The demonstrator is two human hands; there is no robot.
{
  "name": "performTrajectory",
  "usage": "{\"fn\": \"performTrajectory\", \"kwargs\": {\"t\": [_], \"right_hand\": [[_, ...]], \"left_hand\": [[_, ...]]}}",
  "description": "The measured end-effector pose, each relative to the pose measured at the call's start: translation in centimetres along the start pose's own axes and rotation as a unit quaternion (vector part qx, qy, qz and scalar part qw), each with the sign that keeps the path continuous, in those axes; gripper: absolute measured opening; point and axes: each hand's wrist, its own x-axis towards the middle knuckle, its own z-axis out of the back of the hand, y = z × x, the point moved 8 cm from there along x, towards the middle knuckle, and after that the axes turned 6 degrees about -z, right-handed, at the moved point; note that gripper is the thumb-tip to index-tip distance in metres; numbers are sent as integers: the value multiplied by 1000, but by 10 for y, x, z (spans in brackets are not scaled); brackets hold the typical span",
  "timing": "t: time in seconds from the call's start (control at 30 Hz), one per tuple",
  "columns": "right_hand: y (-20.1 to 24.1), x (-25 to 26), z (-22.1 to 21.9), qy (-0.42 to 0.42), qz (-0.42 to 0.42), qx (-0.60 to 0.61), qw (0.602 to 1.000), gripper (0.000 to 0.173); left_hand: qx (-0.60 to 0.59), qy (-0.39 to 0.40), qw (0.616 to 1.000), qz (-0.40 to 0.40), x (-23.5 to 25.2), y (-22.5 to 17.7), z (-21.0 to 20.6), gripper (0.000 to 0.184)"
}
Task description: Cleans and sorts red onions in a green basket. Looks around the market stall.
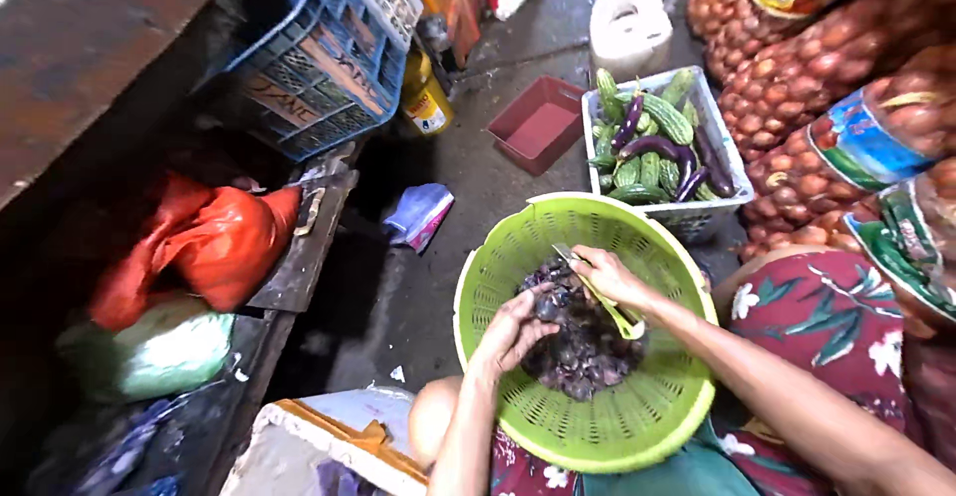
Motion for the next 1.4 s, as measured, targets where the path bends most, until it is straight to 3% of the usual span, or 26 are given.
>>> {"fn": "performTrajectory", "kwargs": {"t": [0.1, 0.23, 0.37, 0.47, 0.6, 0.67, 0.73, 0.93, 1.03, 1.17, 1.23, 1.3, 1.33, 1.4], "right_hand": [[9, -14, 0, -2, 33, 116, 993, 29], [23, -42, -11, -31, 107, 61, 992, 49], [30, -65, -7, -210, 203, 61, 954, 22], [37, -74, -15, -214, 262, 57, 939, 15], [40, -74, -17, -211, 254, 76, 941, 33], [44, -73, -12, -218, 262, 105, 934, 50], [45, -67, -10, -198, 261, 137, 935, 55], [51, -67, -10, -180, 327, 169, 912, 23], [56, -70, -12, -183, 355, 147, 905, 21], [61, -70, -12, -156, 373, 131, 905, 12], [61, -72, -13, -184, 400, 111, 891, 7], [62, -72, -15, -227, 426, 74, 873, 12], [61, -69, -16, -239, 413, 76, 875, 13], [51, -56, -17, -238, 297, 196, 904, 9]], "left_hand": [[99, 8, 993, -66, -1, -9, -7, 54], [110, -19, 985, -129, 7, -19, -8, 58], [9, -43, 985, -165, 3, -24, -8, 47], [-95, -56, 978, -179, 0, -27, -7, 46], [-87, -26, 968, -236, -6, -40, -9, 42], [-62, -2, 970, -236, -7, -43, -12, 44], [-31, 26, 971, -234, -9, -43, -15, 49], [-38, 8, 959, -279, -10, -45, -10, 42], [-7, -4, 947, -322, -13, -50, -8, 49], [86, -3, 935, -344, -19, -57, -4, 45], [137, -4, 926, -353, -19, -57, -5, 43], [147, -13, 924, -352, -18, -53, -6, 42], [143, -13, 926, -348, -16, -51, -6, 42], [85, 4, 942, -326, -16, -48, -10, 45]]}}
